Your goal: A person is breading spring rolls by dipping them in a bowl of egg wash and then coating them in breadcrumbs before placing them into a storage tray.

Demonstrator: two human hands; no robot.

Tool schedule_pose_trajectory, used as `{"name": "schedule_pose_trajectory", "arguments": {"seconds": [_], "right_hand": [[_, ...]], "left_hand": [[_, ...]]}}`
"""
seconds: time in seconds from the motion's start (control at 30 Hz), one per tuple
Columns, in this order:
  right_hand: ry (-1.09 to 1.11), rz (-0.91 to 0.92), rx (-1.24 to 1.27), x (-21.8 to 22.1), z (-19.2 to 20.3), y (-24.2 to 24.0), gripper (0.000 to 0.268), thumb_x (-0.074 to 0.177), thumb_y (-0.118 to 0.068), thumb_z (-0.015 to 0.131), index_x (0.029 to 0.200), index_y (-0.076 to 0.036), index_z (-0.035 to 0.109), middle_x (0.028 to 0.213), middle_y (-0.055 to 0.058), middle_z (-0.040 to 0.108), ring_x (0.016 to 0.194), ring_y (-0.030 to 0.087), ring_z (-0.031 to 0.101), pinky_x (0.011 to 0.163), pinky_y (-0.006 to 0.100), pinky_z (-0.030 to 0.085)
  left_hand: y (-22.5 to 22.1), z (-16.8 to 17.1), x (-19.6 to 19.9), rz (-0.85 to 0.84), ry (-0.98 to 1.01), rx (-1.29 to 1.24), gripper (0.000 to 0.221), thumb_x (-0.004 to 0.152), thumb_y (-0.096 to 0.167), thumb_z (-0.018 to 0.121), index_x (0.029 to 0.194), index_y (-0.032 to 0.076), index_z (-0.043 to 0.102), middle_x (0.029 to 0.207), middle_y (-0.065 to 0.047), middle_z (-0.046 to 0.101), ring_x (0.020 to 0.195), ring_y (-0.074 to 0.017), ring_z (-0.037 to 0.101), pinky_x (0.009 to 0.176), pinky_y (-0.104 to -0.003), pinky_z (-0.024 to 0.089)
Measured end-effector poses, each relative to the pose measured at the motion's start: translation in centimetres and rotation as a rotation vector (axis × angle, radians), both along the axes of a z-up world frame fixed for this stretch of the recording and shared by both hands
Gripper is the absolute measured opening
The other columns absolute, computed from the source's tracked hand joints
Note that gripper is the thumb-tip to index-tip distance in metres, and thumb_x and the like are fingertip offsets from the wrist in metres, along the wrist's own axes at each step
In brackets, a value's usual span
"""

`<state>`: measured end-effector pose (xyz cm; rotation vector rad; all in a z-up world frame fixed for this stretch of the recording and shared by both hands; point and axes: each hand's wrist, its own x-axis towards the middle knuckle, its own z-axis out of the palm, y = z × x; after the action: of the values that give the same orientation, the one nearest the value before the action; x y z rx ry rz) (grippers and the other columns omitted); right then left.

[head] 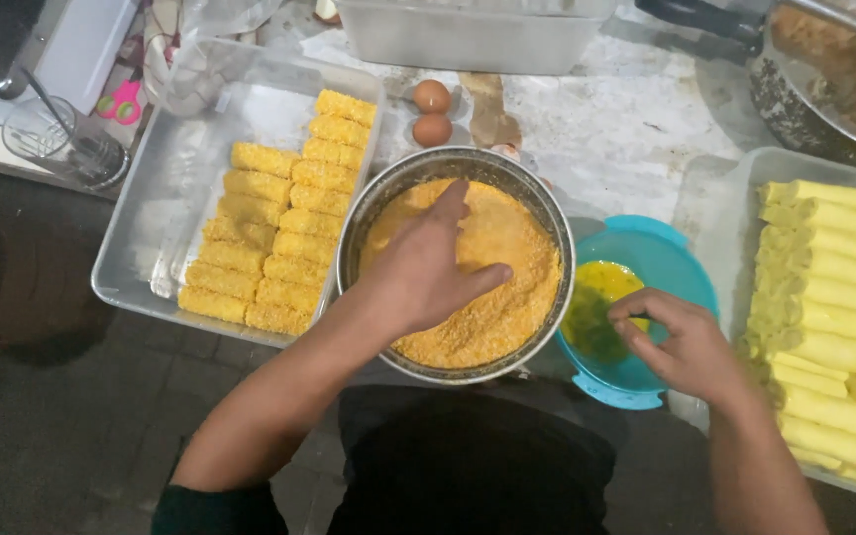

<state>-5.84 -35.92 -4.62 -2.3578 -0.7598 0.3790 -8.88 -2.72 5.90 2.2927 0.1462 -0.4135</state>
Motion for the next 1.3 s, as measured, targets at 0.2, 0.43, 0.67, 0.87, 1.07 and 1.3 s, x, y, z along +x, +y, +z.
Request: {"name": "schedule_pose_trajectory", "arguments": {"seconds": [0.2,0.43,0.67,0.87,1.07,1.3], "right_hand": [[-0.195,0.119,0.03,0.3,-1.8,-1.1,0.012,0.092,-0.019,0.062,0.101,-0.014,0.067,0.1,0.002,0.074,0.09,0.018,0.072,0.08,0.032,0.056],[-0.256,0.135,0.07,0.0,-1.2,-1.1,0.012,0.09,-0.016,0.064,0.102,-0.014,0.066,0.099,0.002,0.073,0.089,0.016,0.071,0.077,0.028,0.056],[-0.397,0.105,0.229,-0.2,-0.6,-1.4,0.007,0.091,-0.008,0.063,0.095,-0.005,0.068,0.094,0.007,0.072,0.086,0.019,0.071,0.08,0.029,0.057],[-0.571,-0.15,0.475,-0.2,2.7,-4.6,0.006,0.09,-0.002,0.065,0.087,0.003,0.067,0.086,0.015,0.07,0.08,0.031,0.07,0.077,0.036,0.057],[-0.623,-0.43,0.044,-2.0,6.5,-13.4,0.014,0.101,-0.009,0.06,0.104,0.003,0.066,0.103,0.018,0.068,0.1,0.033,0.066,0.083,0.041,0.053],[0.161,-0.609,-0.581,-3.1,7.2,-15.0,0.043,0.095,-0.026,0.055,0.135,-0.012,0.054,0.144,0.007,0.05,0.114,0.027,0.059,0.088,0.042,0.049]], "left_hand": [[2.4,-3.6,-1.6,-0.236,0.334,0.393,0.119,0.066,0.067,0.086,0.144,-0.005,0.03,0.142,-0.028,0.042,0.133,-0.0426,0.041,0.101,-0.05,0.046],[-0.1,-1.9,-0.9,-0.013,0.454,0.161,0.082,0.086,0.022,0.073,0.15,0.01,0.023,0.138,-0.021,0.047,0.125,-0.037,0.05,0.098,-0.047,0.048],[2.1,-1.9,3.2,-0.361,-0.116,0.125,0.108,0.07,0.043,0.085,0.153,0.013,0.022,0.15,-0.023,0.035,0.134,-0.0417,0.035,0.102,-0.053,0.035],[2.1,-6.0,6.8,-0.77,-0.129,0.108,0.109,0.054,0.05,0.087,0.147,0.017,0.042,0.144,-0.02,0.044,0.134,-0.0426,0.038,0.111,-0.05,0.027],[2.6,-7.5,6.4,-0.655,0.15,-0.001,0.075,0.073,0.021,0.077,0.14,0.021,0.044,0.143,0.0,0.053,0.129,-0.0193,0.051,0.107,-0.036,0.038],[-0.3,-5.8,4.5,-0.343,0.303,0.165,0.061,0.076,0.042,0.076,0.128,0.025,0.048,0.114,-0.003,0.069,0.087,-0.0178,0.064,0.083,-0.033,0.049]]}}
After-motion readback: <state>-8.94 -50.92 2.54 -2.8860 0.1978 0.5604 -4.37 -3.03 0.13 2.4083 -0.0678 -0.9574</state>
